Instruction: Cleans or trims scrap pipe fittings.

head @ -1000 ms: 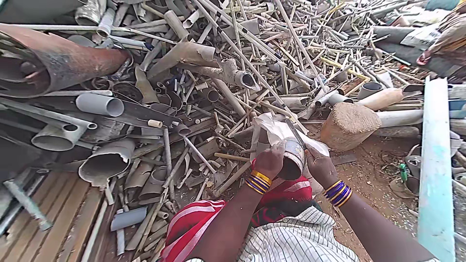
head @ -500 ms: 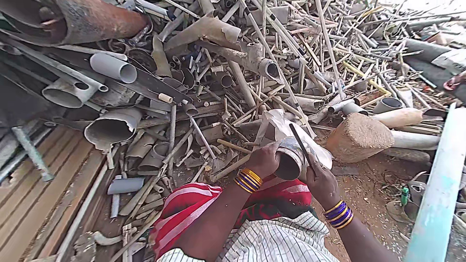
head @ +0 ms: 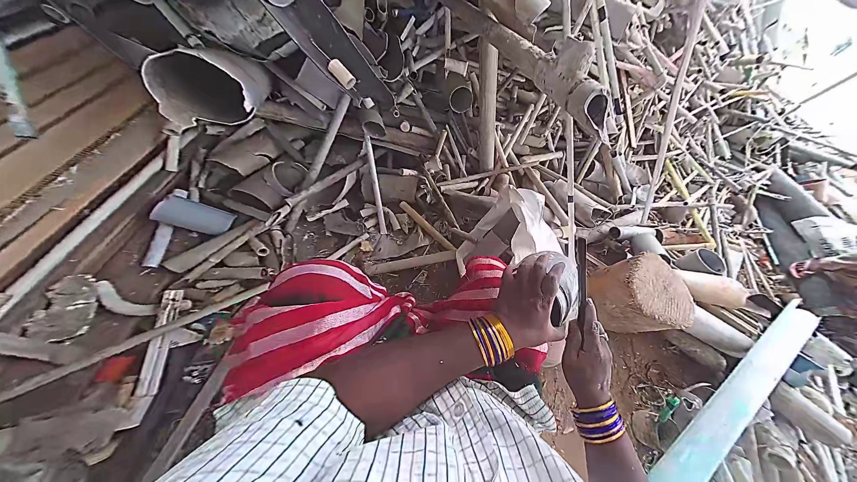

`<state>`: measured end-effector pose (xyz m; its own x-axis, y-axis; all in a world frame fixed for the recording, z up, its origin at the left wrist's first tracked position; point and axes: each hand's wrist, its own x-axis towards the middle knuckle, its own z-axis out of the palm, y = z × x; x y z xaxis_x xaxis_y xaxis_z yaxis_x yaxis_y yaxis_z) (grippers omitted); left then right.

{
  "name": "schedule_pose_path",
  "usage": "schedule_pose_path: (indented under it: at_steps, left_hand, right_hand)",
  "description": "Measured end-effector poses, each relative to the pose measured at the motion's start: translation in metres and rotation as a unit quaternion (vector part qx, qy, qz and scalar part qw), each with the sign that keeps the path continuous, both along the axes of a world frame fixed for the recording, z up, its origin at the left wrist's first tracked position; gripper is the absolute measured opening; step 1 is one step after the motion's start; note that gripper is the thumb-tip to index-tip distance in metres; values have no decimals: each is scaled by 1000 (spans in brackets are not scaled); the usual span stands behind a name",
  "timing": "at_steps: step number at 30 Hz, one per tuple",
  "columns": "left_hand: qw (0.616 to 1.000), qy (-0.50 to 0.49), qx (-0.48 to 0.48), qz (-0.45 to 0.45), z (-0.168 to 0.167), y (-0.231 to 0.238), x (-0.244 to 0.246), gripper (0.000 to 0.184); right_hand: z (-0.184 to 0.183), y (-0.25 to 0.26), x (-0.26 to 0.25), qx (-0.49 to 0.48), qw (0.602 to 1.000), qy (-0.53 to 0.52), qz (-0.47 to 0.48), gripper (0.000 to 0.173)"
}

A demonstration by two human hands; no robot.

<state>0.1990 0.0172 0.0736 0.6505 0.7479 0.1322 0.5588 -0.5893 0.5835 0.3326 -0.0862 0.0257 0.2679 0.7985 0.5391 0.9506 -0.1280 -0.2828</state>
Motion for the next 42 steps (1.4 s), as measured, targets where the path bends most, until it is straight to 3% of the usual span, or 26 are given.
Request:
schedule_pose_path:
  at_steps: [4,6,9,13,19,23,27,32,34,36,38,40,42]
  left_hand:
    - [1000,10,-11,-28,3,-4,-2,109]
    - [999,27,-18,-32,3,-3,0,110]
    - [998,34,-36,-29,4,-1,2,116]
    - [998,26,-51,-18,4,-1,-3,118]
    - [996,-2,-87,32,-3,3,-1,117]
    - [995,-4,-94,23,-3,1,-8,114]
    - [994,15,-105,7,-3,-1,-8,114]
    - [996,-4,-84,-6,-8,1,-12,112]
    - [997,1,-82,-8,-8,2,-10,111]
    - [996,10,-91,-14,-7,1,-10,112]
    - [997,-13,-74,-9,-13,1,-13,114]
    - [998,-63,-18,14,-24,0,-15,114]
    - [987,-136,82,38,-40,-2,-8,113]
  right_hand:
    - [1,-4,-11,97,990,-98,-21,33]
    - [-9,-1,-9,46,992,-108,-40,33]
    - [-9,1,0,-22,997,-24,-75,43]
    - [-12,-1,-11,56,994,-79,-48,38]
    - [-5,1,-11,22,996,-85,-36,39]
    - [3,1,-9,114,983,-141,-3,31]
    - [-10,3,10,-25,994,-78,-72,43]
    - [2,-7,-8,90,989,-118,-13,37]
    - [-7,-3,-6,3,993,-104,-55,38]
    - [-14,0,9,-103,987,13,-124,49]
    - [-13,-4,16,-48,990,37,-128,52]
    - [-8,-9,6,52,995,-25,-81,50]
    - [-12,-12,-1,87,991,-89,-39,46]
